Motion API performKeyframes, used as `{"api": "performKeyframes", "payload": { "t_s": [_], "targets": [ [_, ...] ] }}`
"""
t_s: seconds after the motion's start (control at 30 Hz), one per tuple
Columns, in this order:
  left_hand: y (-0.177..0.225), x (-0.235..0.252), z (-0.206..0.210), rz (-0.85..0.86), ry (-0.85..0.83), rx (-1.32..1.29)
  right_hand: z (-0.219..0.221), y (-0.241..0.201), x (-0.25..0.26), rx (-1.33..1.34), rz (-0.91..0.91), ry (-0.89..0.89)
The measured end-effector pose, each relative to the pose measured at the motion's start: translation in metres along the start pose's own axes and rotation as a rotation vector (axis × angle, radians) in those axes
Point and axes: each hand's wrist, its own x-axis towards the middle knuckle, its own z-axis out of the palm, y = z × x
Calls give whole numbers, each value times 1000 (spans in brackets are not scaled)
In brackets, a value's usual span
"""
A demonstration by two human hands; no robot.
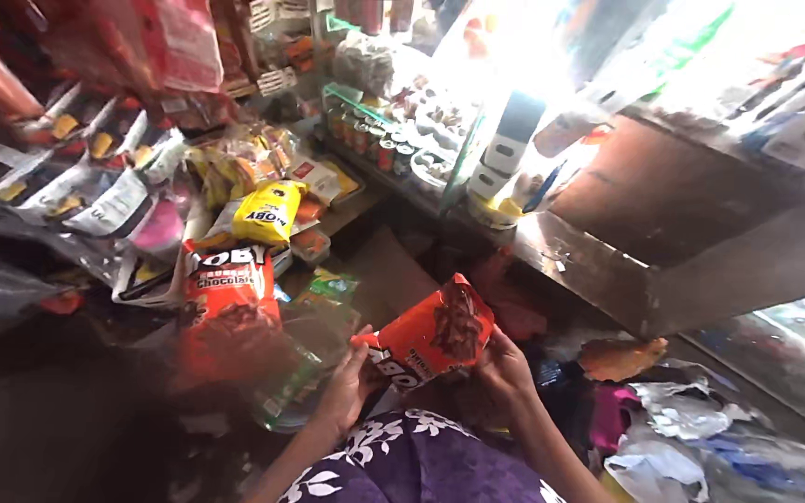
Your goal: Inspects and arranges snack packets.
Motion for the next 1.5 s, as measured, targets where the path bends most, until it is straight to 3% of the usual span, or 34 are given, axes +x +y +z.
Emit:
{"api": "performKeyframes", "payload": {
  "t_s": [0.1, 0.23, 0.4, 0.5, 0.6, 0.87, 1.07, 1.2, 1.33, 1.5],
  "targets": [
    [0, 4, 19, 179, 41, 69, -18, -19, 1, -239, -112, -74],
    [-4, 9, 40, 309, 83, 212, -46, -36, -8, -767, -256, -153],
    [-13, 12, 38, 446, 86, 324, -59, -48, -2, -1029, -319, -276],
    [-21, 5, 35, 454, 81, 416, -60, -42, 8, -1029, -310, -398],
    [-28, 0, 35, 407, 136, 398, -54, -30, 13, -930, -174, -440],
    [-36, -5, 27, 432, 70, 380, -54, -11, 41, -839, -18, -395],
    [-55, -1, 35, 505, 307, 266, -47, -6, 63, -806, 106, -451],
    [-50, -8, 34, 503, 458, 368, -43, 8, 81, -874, 138, -438],
    [-12, -34, -9, 618, 613, 606, -57, 15, 128, -773, 242, -315],
    [87, -35, -108, 718, 847, 1012, -44, 12, 120, -672, 192, -220]
  ]
}}
